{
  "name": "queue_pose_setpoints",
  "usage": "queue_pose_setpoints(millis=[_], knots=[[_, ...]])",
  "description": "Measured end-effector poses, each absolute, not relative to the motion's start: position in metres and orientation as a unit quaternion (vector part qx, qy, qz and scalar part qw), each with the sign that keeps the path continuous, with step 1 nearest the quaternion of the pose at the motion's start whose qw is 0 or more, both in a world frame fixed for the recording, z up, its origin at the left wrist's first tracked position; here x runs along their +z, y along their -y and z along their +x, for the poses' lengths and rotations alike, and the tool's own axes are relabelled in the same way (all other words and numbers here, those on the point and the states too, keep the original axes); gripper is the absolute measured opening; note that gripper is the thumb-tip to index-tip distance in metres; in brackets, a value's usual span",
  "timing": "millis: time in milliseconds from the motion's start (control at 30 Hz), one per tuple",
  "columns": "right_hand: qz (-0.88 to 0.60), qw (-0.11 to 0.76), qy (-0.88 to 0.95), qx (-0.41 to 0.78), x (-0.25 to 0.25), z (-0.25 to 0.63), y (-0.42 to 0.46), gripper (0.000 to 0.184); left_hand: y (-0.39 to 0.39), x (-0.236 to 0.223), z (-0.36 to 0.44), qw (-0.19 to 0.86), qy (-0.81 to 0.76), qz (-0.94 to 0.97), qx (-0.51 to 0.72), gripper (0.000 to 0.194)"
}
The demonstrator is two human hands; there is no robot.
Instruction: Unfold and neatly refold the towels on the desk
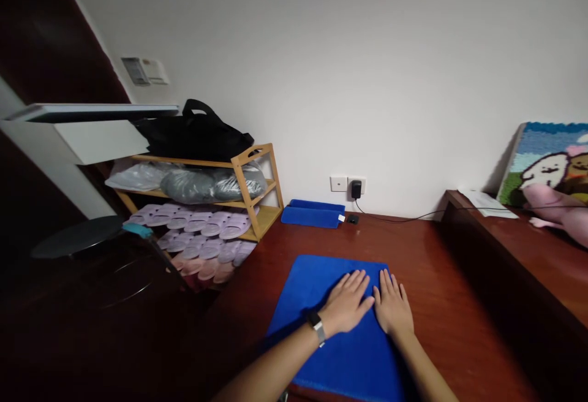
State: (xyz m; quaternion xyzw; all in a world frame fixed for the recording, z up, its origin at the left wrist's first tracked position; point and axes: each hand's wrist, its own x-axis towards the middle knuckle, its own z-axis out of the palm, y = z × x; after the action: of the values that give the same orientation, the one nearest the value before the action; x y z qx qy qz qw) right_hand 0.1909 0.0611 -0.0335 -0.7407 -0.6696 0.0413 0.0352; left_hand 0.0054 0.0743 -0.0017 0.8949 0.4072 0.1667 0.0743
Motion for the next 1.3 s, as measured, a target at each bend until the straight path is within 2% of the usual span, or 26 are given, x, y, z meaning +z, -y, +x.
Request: queue_pose_setpoints(millis=[133, 367, 467, 600, 700, 833, 1067, 1167, 1300], knots=[[-0.740, 0.036, 0.671, 0.042, -0.028, 0.190, -0.059, 0.068, -0.060, -0.005, 0.010, 0.097, -0.405, 0.898, 0.144, 0.072], [-0.750, 0.066, 0.654, 0.067, -0.019, 0.185, -0.056, 0.069, -0.050, -0.003, -0.119, 0.034, -0.536, 0.835, 0.117, 0.069], [-0.754, 0.055, 0.650, 0.071, -0.012, 0.182, -0.055, 0.069, -0.043, -0.004, -0.146, 0.018, -0.574, 0.811, 0.108, 0.070], [-0.763, 0.029, 0.644, 0.045, 0.002, 0.172, -0.038, 0.067, -0.038, -0.003, -0.150, 0.011, -0.587, 0.803, 0.103, 0.072], [-0.746, 0.046, 0.664, 0.019, 0.002, 0.163, -0.011, 0.068, -0.038, 0.003, -0.149, 0.007, -0.580, 0.808, 0.101, 0.070], [-0.733, 0.069, 0.675, 0.044, -0.012, 0.154, 0.020, 0.070, -0.034, 0.012, -0.126, -0.008, -0.552, 0.827, 0.105, 0.065], [-0.733, 0.095, 0.671, 0.057, -0.025, 0.154, 0.029, 0.069, -0.001, 0.008, -0.037, 0.074, -0.357, 0.923, 0.119, 0.061], [-0.732, 0.091, 0.672, 0.058, -0.023, 0.155, 0.029, 0.069, 0.003, 0.011, -0.052, 0.078, -0.375, 0.917, 0.111, 0.062], [-0.737, 0.083, 0.668, 0.062, -0.018, 0.153, 0.031, 0.070, 0.008, 0.015, -0.120, 0.063, -0.454, 0.885, 0.084, 0.065]])
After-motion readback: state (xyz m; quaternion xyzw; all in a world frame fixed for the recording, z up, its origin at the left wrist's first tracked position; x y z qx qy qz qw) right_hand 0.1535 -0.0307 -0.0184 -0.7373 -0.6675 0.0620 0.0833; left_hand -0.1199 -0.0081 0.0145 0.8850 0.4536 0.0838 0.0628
